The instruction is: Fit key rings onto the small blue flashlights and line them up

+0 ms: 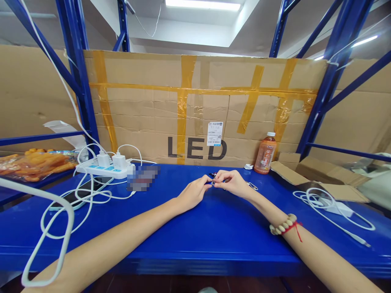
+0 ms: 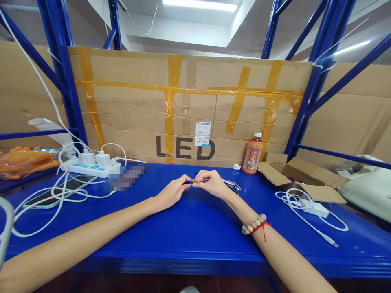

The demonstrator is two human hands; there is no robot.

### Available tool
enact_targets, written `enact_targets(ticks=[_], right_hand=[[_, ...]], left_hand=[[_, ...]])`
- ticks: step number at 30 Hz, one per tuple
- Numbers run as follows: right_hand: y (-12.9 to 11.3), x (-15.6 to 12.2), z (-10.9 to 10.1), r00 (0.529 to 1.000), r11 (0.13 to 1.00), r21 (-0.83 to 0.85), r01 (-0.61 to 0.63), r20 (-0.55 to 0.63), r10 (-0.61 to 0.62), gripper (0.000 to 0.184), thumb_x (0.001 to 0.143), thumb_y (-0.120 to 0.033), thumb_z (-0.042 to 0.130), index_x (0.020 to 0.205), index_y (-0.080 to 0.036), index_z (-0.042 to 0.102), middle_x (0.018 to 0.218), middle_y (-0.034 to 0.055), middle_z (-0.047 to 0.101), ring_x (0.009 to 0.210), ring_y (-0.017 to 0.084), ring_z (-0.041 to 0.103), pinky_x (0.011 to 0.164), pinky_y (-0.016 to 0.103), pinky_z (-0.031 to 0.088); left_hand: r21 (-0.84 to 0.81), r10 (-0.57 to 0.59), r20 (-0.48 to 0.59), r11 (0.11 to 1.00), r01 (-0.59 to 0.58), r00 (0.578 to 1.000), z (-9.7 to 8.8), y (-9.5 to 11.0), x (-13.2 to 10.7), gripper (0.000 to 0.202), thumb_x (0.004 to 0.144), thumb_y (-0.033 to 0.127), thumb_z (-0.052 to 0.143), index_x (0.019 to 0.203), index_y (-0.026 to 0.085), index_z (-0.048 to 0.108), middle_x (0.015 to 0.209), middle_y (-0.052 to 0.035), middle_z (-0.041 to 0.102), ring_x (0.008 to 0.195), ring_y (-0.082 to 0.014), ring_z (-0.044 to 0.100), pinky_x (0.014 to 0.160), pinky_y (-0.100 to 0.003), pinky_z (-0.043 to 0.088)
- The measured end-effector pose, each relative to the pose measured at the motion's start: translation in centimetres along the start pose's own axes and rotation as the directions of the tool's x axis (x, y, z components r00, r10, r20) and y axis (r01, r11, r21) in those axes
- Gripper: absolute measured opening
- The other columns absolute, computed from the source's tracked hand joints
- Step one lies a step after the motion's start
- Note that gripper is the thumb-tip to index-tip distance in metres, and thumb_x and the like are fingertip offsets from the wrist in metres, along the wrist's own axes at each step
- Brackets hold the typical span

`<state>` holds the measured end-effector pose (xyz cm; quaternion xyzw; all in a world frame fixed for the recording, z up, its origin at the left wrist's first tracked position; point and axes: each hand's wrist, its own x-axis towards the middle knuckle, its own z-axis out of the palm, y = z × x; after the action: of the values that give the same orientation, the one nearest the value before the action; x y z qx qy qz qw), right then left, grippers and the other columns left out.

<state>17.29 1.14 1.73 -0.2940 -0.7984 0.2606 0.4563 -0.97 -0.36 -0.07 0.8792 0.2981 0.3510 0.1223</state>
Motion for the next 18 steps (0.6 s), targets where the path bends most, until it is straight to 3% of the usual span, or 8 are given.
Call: enact_targets(ticks=[11,14,18], right_hand=[[-0.3,-0.3,0.5,0.998,0.986,-0.151,-0.065,-0.029,0.061,0.027,0.064,-0.037,0.065,0.053,-0.014,0.056,0.059,0.0006,0.054,0.056,0.010,0.046,0.054,0.025,0.037],[-0.2,-0.2,1.0,0.991,0.987,-0.112,-0.115,-0.084,0.106,0.034,0.064,-0.042,0.064,0.050,-0.015,0.050,0.053,-0.0015,0.050,0.051,0.008,0.043,0.050,0.023,0.036],[-0.3,-0.1,1.6,0.971,0.973,-0.006,-0.230,-0.068,0.229,0.037,0.063,-0.047,0.065,0.054,-0.016,0.048,0.049,-0.0031,0.048,0.044,0.007,0.043,0.042,0.021,0.033]], left_hand=[[0.080,0.044,-0.088,0.996,-0.037,0.995,0.3,-0.6,0.1,0.013,0.087,0.022,0.040,0.094,0.020,0.051,0.096,-0.0031,0.061,0.091,-0.0156,0.057,0.079,-0.026,0.043],[0.156,0.020,-0.086,0.988,-0.007,0.996,0.3,-0.5,0.0,0.011,0.086,0.025,0.041,0.087,0.019,0.051,0.090,-0.0036,0.061,0.085,-0.0166,0.057,0.076,-0.028,0.044],[0.178,-0.007,-0.083,0.984,0.022,0.997,0.4,-0.5,0.0,0.011,0.087,0.025,0.039,0.087,0.019,0.048,0.090,-0.0045,0.061,0.085,-0.0173,0.057,0.076,-0.029,0.044]])
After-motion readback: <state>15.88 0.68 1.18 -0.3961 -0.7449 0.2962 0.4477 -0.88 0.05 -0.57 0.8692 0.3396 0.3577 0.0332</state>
